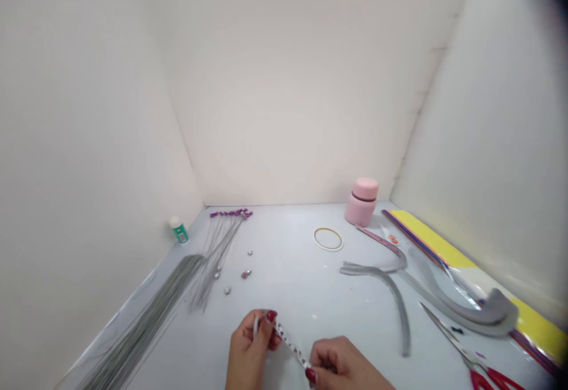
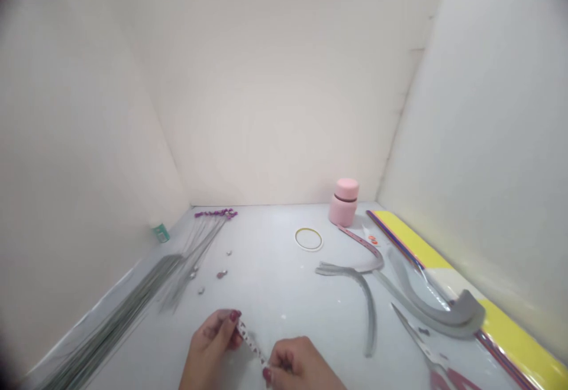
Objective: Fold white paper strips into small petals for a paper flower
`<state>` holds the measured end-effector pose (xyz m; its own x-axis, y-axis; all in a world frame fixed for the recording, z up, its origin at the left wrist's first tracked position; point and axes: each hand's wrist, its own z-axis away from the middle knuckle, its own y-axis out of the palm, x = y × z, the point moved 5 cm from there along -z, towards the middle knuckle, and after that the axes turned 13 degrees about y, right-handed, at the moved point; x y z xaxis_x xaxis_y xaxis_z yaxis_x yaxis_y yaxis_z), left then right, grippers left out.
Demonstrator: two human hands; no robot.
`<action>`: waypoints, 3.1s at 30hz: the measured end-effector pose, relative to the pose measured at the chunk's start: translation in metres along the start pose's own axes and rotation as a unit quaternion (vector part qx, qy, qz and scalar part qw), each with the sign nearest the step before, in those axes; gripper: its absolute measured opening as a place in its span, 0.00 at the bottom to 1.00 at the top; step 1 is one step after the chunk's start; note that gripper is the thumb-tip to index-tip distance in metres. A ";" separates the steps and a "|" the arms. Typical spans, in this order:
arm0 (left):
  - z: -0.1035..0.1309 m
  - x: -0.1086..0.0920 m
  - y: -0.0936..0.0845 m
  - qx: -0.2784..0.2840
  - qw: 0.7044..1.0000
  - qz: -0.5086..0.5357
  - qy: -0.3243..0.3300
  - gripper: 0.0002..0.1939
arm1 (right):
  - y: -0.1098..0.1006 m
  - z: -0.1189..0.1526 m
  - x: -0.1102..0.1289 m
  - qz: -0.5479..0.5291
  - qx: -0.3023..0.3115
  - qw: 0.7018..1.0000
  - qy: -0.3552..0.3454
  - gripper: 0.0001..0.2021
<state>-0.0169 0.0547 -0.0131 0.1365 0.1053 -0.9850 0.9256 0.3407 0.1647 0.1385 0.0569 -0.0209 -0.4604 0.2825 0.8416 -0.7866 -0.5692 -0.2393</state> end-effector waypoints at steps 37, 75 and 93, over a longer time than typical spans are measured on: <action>0.033 -0.014 0.027 0.307 0.667 -0.485 0.475 0.11 | -0.006 0.020 0.022 0.490 -0.353 0.770 -0.206 0.11; 0.023 0.011 0.017 0.166 0.980 0.043 -0.096 0.08 | 0.005 0.007 0.004 -0.237 -0.126 0.963 -0.024 0.08; 0.020 0.014 0.017 0.109 0.976 0.103 -0.158 0.09 | -0.007 0.026 0.026 -0.231 -0.129 0.949 -0.174 0.06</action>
<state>0.0073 0.0435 -0.0251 0.3981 -0.1554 -0.9041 0.9154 0.1315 0.3805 0.1431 0.0482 0.0158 0.0870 0.1588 0.9835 -0.9663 -0.2266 0.1221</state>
